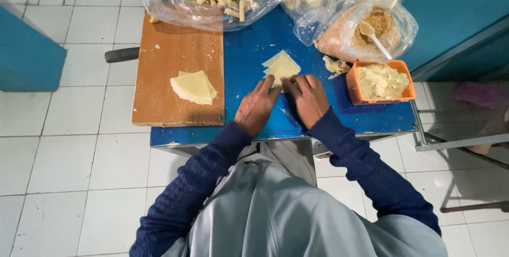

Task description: The person sits at a blue table and assembles filled dough snacks. They cut flat dough sheets into small diamond pieces, spoon brown filling from a container onto a dough piece, fold the dough over the filling, and place the finished snack with a pile of similar rolled snacks.

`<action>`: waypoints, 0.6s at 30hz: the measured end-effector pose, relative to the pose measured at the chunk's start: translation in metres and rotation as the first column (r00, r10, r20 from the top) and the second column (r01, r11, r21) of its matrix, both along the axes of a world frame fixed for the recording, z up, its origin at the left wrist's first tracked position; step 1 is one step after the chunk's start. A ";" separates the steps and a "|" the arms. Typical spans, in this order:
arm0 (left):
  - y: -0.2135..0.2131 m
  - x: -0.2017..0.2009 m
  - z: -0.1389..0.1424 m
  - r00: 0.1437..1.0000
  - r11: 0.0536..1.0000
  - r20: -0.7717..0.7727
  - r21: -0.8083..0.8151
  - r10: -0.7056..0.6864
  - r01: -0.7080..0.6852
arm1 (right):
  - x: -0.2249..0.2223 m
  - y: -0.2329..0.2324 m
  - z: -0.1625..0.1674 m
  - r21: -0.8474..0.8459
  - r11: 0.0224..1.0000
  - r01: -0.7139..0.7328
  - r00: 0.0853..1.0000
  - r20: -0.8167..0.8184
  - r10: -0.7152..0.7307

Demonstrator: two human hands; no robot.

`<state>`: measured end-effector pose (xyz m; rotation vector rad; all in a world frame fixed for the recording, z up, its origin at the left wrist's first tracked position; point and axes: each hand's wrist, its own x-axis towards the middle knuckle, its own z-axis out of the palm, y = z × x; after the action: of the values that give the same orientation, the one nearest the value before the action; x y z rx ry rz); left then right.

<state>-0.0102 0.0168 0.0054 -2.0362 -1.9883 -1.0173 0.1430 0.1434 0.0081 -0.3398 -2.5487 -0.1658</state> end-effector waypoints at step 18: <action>-0.007 0.000 0.000 0.996 0.995 -0.066 0.075 -0.059 0.064 | -0.033 0.051 0.012 -0.218 0.967 -0.132 0.991 -0.048 0.125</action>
<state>-0.0100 0.0099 0.0056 -2.0737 -1.8369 -1.0109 0.1097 0.1940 0.0204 -0.2570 -2.5505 0.1729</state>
